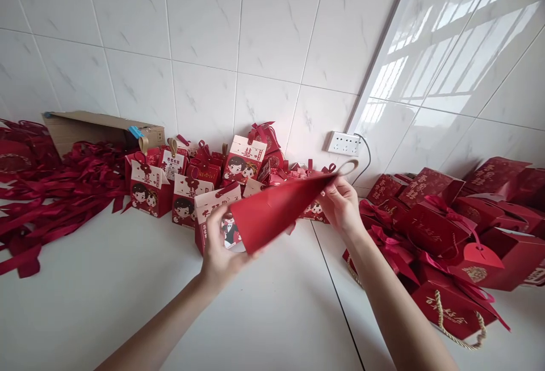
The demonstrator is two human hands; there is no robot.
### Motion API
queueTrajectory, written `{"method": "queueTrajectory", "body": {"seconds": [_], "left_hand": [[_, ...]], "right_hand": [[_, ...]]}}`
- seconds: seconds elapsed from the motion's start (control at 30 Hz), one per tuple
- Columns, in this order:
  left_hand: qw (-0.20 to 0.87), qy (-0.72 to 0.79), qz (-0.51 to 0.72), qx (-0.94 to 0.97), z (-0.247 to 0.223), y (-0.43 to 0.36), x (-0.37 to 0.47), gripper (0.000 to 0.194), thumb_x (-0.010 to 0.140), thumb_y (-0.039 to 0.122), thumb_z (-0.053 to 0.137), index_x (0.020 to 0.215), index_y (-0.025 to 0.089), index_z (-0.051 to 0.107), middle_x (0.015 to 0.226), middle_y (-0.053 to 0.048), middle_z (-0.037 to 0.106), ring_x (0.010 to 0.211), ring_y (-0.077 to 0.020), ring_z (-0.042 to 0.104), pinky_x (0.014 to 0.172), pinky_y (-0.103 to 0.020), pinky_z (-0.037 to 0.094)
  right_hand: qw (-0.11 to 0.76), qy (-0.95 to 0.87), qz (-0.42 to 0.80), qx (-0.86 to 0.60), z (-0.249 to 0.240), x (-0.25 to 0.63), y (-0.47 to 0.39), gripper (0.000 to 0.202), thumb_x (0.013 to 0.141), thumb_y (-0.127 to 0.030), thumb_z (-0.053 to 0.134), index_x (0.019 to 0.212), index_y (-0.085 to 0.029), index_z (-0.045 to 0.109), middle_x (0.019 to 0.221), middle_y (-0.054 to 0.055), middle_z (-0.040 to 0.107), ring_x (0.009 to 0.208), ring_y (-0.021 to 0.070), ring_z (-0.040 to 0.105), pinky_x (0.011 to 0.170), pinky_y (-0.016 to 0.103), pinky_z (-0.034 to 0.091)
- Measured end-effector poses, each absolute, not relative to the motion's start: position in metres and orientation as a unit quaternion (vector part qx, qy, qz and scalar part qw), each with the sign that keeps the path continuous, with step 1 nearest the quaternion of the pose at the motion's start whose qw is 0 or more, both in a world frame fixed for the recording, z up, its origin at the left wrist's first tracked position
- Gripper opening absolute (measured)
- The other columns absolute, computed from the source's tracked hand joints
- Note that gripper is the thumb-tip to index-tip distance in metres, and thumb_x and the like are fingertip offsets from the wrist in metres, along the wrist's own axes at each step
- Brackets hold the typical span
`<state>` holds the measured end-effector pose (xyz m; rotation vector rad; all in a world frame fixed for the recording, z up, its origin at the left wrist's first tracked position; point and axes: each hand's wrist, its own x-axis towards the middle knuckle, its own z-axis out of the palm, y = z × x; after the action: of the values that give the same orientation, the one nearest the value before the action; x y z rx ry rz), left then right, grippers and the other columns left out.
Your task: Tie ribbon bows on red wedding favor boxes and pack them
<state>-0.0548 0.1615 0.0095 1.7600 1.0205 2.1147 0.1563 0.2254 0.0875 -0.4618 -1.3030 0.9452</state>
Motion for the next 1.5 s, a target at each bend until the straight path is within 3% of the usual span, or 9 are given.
{"method": "queueTrajectory", "body": {"seconds": [0.17, 0.27, 0.43, 0.6, 0.77, 0.93, 1.17, 1.33, 1.5], "left_hand": [[0.515, 0.361, 0.604, 0.489, 0.023, 0.160, -0.056, 0.078, 0.073, 0.074, 0.048, 0.129, 0.020, 0.044, 0.114, -0.013, 0.063, 0.111, -0.0304, 0.057, 0.090, -0.042, 0.047], [0.600, 0.333, 0.567, 0.455, 0.028, 0.161, -0.055, 0.072, 0.077, 0.076, 0.039, 0.124, 0.023, 0.053, 0.109, -0.009, 0.067, 0.106, -0.0289, 0.060, 0.083, -0.038, 0.050], [0.598, 0.301, 0.599, 0.439, 0.034, 0.161, -0.053, 0.053, 0.076, 0.069, 0.051, 0.101, 0.023, 0.061, 0.079, -0.003, 0.068, 0.073, -0.0208, 0.063, 0.060, -0.030, 0.049], [0.581, 0.229, 0.652, 0.431, 0.038, 0.159, -0.055, 0.028, 0.073, 0.041, 0.071, 0.087, 0.021, 0.057, 0.085, -0.002, 0.068, 0.077, -0.0191, 0.064, 0.068, -0.031, 0.050], [0.593, 0.180, 0.593, 0.514, 0.038, 0.156, -0.058, 0.041, 0.064, 0.043, 0.078, 0.091, 0.022, 0.056, 0.097, -0.006, 0.068, 0.098, -0.0283, 0.063, 0.082, -0.041, 0.050], [0.547, 0.216, 0.561, 0.582, 0.033, 0.159, -0.061, 0.050, 0.062, 0.051, 0.077, 0.096, 0.021, 0.055, 0.093, -0.009, 0.067, 0.096, -0.0309, 0.063, 0.076, -0.041, 0.052], [0.491, 0.306, 0.458, 0.675, 0.023, 0.155, -0.053, 0.080, 0.068, 0.028, 0.074, 0.136, 0.023, 0.032, 0.083, -0.005, 0.070, 0.082, -0.0227, 0.067, 0.079, -0.039, 0.052], [0.390, 0.282, 0.432, 0.763, 0.021, 0.150, -0.049, 0.039, 0.069, 0.016, 0.068, 0.107, 0.022, 0.061, 0.098, -0.006, 0.071, 0.084, -0.0232, 0.067, 0.077, -0.035, 0.054], [0.383, 0.250, 0.404, 0.792, 0.021, 0.155, -0.053, 0.016, 0.075, 0.016, 0.061, 0.090, 0.020, 0.066, 0.091, -0.002, 0.072, 0.085, -0.0241, 0.066, 0.073, -0.032, 0.054]], "right_hand": [[0.606, -0.583, 0.373, -0.392, 0.105, 0.152, 0.197, 0.028, 0.077, -0.043, 0.062, 0.067, -0.019, 0.052, 0.056, -0.006, 0.046, 0.045, 0.0068, 0.040, 0.039, 0.017, 0.033], [0.547, -0.581, 0.436, -0.416, 0.112, 0.149, 0.186, 0.025, 0.076, -0.045, 0.060, 0.079, -0.022, 0.051, 0.062, -0.006, 0.049, 0.046, 0.0088, 0.046, 0.038, 0.019, 0.040], [0.546, -0.549, 0.475, -0.417, 0.113, 0.156, 0.196, 0.024, 0.071, -0.039, 0.065, 0.077, -0.022, 0.049, 0.062, -0.007, 0.050, 0.042, 0.0068, 0.045, 0.034, 0.019, 0.043], [0.524, -0.508, 0.554, -0.400, 0.098, 0.161, 0.223, 0.018, 0.064, -0.029, 0.068, 0.074, -0.019, 0.055, 0.054, -0.006, 0.050, 0.039, 0.0073, 0.046, 0.033, 0.019, 0.044], [0.495, -0.481, 0.598, -0.407, 0.081, 0.148, 0.228, 0.019, 0.057, -0.022, 0.071, 0.064, -0.018, 0.054, 0.051, -0.005, 0.053, 0.041, 0.0072, 0.047, 0.035, 0.017, 0.040], [0.492, -0.463, 0.615, -0.407, 0.080, 0.143, 0.223, 0.017, 0.058, -0.024, 0.070, 0.062, -0.017, 0.054, 0.052, -0.003, 0.056, 0.045, 0.0104, 0.052, 0.040, 0.020, 0.042], [0.636, -0.483, 0.491, -0.347, 0.099, 0.155, 0.215, 0.026, 0.067, -0.042, 0.067, 0.064, -0.019, 0.054, 0.055, -0.003, 0.055, 0.047, 0.0104, 0.049, 0.044, 0.021, 0.039], [0.648, -0.573, 0.409, -0.290, 0.108, 0.151, 0.186, 0.037, 0.069, -0.041, 0.069, 0.058, -0.019, 0.041, 0.054, -0.006, 0.044, 0.045, 0.0061, 0.037, 0.044, 0.019, 0.031], [0.645, -0.625, 0.357, -0.258, 0.108, 0.145, 0.171, 0.036, 0.075, -0.041, 0.066, 0.060, -0.020, 0.041, 0.055, -0.006, 0.043, 0.048, 0.0069, 0.036, 0.046, 0.020, 0.032]]}}
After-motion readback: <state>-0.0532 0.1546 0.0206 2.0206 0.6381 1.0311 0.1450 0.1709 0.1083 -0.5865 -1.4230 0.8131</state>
